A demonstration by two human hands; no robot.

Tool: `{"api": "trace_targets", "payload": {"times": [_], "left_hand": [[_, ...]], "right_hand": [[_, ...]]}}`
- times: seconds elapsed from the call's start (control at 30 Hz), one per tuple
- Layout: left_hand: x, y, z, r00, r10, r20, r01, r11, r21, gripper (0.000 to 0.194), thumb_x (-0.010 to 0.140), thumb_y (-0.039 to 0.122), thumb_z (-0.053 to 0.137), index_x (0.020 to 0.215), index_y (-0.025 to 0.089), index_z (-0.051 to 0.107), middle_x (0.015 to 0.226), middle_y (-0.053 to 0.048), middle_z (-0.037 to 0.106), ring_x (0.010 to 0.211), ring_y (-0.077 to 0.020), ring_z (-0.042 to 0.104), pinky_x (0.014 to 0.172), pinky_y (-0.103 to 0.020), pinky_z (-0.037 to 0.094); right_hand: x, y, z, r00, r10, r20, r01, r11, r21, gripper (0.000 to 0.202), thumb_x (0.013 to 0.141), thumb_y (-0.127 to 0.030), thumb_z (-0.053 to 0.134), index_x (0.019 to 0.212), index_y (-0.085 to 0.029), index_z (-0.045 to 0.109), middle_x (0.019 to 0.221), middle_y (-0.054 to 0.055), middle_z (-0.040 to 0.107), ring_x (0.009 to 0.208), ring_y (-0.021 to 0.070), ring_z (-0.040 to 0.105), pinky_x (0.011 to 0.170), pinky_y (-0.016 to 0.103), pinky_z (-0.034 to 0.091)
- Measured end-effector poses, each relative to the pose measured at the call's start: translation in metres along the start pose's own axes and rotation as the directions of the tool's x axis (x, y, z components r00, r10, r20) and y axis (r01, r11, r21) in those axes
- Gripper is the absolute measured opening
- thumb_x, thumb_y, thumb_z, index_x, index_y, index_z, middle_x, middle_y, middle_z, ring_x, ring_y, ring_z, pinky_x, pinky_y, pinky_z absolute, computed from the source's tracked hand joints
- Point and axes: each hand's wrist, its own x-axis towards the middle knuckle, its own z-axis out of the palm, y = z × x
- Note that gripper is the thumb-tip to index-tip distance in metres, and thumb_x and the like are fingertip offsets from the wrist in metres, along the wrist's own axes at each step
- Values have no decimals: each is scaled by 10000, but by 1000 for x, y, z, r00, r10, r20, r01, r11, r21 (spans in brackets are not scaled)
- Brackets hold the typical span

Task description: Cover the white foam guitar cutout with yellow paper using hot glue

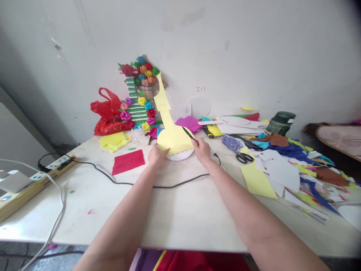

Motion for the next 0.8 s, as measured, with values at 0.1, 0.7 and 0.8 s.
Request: {"api": "trace_targets", "payload": {"times": [0.1,0.7,0.8], "left_hand": [[-4,6,-3,987,158,-13,-115,766,633,524,591,329,740,1066,187,571,1149,-127,578,1175,-338,417,903,-393,370],[-10,17,-6,741,668,59,-621,651,437,288,788,420,538,678,199,685,760,-45,681,849,-215,561,770,-307,411],[-16,21,-2,759,630,166,-639,671,377,284,746,441,580,639,198,681,709,-37,675,800,-210,572,732,-296,410]], "right_hand": [[-2,-3,3,999,-6,31,6,1000,27,297,854,-380,383,865,-181,604,730,51,649,672,189,555,580,259,310],[-25,-53,31,937,-121,328,-117,778,618,158,853,-349,364,922,-219,420,565,-82,520,329,60,401,386,179,331],[-29,-69,38,934,-130,332,-119,766,632,144,857,-342,378,907,-213,417,530,-83,500,344,69,410,399,183,333]]}}
